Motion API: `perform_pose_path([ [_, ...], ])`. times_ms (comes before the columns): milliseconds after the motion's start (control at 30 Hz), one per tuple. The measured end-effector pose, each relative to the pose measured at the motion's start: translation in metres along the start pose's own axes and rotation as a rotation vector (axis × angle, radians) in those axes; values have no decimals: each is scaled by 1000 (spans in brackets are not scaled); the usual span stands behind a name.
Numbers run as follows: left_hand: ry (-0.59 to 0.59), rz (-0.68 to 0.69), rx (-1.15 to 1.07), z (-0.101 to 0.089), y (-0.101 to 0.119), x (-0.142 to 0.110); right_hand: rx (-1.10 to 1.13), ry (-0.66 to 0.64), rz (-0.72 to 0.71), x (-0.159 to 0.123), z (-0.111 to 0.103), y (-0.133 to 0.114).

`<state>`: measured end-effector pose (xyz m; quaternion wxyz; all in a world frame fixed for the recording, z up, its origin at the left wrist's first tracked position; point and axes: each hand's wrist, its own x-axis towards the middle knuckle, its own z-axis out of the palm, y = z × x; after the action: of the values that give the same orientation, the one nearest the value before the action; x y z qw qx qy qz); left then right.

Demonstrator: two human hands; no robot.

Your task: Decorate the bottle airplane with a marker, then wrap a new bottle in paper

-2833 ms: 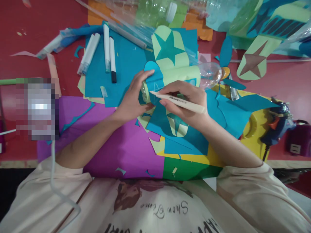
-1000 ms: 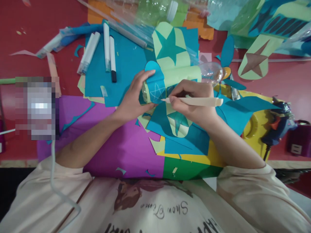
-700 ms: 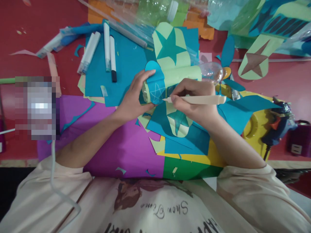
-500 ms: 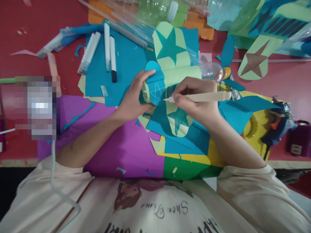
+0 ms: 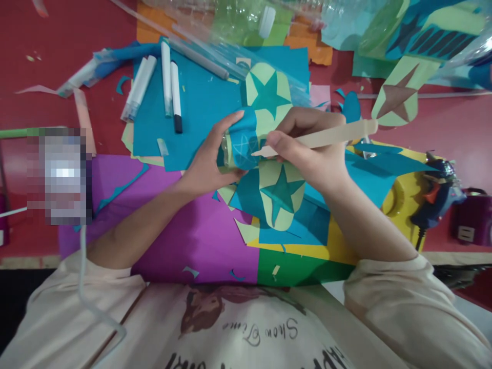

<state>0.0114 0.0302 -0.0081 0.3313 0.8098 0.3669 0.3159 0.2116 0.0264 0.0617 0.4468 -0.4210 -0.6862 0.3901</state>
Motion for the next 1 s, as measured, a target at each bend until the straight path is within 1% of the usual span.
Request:
perform_pose_path([
  [67, 14, 28, -4, 1, -2, 0, -20, -22, 32, 4, 2, 0],
  [133, 17, 27, -3, 1, -2, 0, -39, -38, 64, 6, 4, 2],
  [300, 18, -51, 46, 3, 4, 1, -34, -69, 112, 5, 3, 11],
  [400, 23, -102, 106, 6, 8, 2, -13, -69, 114, 5, 2, 11],
  [567, 14, -157, 131, 6, 13, 3, 73, -33, 86, 6, 4, 6],
  [633, 9, -181, 140, 6, 13, 2, 78, -51, 78, 7, 4, 6],
  [667, 11, -180, 141, 6, 12, 2, 63, -65, 77, 7, 3, 6],
  [833, 56, -86, 90, 8, 6, 2, -47, -103, 98, 6, 2, 10],
  [1000, 19, -139, 124, 6, 11, 2, -46, -117, 100, 6, 0, 12],
])
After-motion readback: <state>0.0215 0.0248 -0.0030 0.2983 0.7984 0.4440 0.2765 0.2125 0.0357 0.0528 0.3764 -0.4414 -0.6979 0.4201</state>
